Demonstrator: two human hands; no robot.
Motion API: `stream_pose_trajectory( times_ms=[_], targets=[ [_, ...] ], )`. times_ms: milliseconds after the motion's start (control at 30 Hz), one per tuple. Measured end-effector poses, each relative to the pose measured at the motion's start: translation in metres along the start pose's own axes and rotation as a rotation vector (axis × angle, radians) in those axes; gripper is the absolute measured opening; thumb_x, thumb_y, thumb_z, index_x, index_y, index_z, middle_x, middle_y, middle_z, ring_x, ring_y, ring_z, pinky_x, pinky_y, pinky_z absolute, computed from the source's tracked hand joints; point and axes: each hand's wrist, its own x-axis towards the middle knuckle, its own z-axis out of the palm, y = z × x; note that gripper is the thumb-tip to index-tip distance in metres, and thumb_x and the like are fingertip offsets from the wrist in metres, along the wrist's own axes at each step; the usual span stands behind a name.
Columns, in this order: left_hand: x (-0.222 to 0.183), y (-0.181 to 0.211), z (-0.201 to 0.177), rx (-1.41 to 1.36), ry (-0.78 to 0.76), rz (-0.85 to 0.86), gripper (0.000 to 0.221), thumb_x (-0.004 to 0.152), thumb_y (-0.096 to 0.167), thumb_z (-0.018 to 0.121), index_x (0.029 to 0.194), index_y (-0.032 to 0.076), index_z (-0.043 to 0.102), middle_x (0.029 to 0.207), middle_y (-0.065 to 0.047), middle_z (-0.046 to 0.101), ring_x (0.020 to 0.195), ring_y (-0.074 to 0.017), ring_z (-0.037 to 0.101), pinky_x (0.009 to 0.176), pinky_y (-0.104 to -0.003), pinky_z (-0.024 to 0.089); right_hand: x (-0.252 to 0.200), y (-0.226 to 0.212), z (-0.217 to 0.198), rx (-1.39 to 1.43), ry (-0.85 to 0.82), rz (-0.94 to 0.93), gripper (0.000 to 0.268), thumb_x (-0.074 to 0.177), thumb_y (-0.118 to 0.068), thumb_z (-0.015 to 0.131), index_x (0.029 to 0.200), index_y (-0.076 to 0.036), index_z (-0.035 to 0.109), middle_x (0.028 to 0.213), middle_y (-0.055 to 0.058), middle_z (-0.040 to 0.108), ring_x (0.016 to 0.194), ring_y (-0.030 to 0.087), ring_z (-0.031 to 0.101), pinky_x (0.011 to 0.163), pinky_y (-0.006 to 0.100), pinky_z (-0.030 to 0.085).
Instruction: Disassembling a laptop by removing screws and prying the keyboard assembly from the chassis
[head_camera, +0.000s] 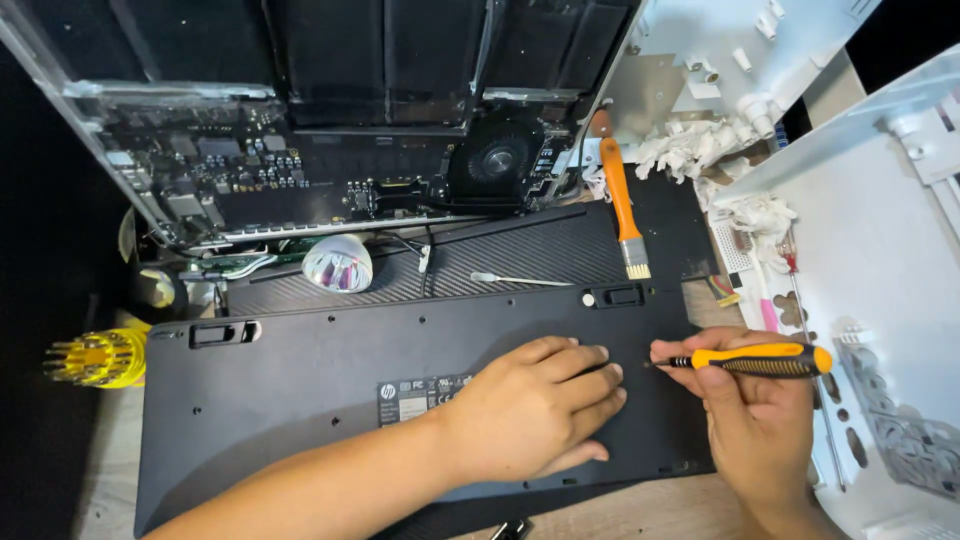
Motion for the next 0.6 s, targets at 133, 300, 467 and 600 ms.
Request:
stream_pose_trajectory(
  times_ms=[133,300,467,600],
  targets=[
    [0.0,0.0,-0.002,-0.017,-0.025,-0.03,0.05,0.096,0.046,0.057,0.126,0.008,0.069,0.129,-0.008,0.068,0.126,-0.0301,0.063,0.109,-0.044,0.047,-0.003,0.014,-0.004,-0.09,-0.019,-0.051,0.012,0.099,0.006,0.056,0.109,0.001,0.051,0.109,0.018,0.066,0.101,0.037,0.079,0.094,0.039,0.067],
    [0.001,0.001,-0.003,-0.01,-0.033,-0.049,0.048,0.096,0.046,0.056,0.125,0.01,0.069,0.133,-0.008,0.066,0.127,-0.0289,0.062,0.108,-0.043,0.047,-0.004,0.006,0.003,-0.199,-0.028,-0.081,0.014,0.099,0.007,0.056,0.11,0.0,0.051,0.106,0.018,0.066,0.098,0.035,0.081,0.093,0.036,0.066],
    [0.002,0.001,-0.003,0.0,-0.054,-0.056,0.044,0.094,0.046,0.059,0.121,0.012,0.068,0.148,-0.01,0.062,0.132,-0.028,0.059,0.106,-0.043,0.044,-0.003,-0.002,0.009,-0.346,-0.065,-0.293,0.07,0.092,0.016,0.054,0.145,-0.007,0.013,0.104,0.032,0.065,0.085,0.04,0.078,0.087,0.048,0.067],
    [0.003,0.0,-0.001,-0.017,-0.04,-0.058,0.042,0.093,0.044,0.061,0.119,0.011,0.068,0.146,-0.012,0.064,0.13,-0.0282,0.06,0.104,-0.042,0.044,0.004,-0.004,-0.003,-0.518,-0.151,-0.432,0.077,0.092,0.014,0.061,0.148,-0.01,0.014,0.112,0.032,0.068,0.099,0.036,0.077,0.096,0.047,0.065]
  ],
)
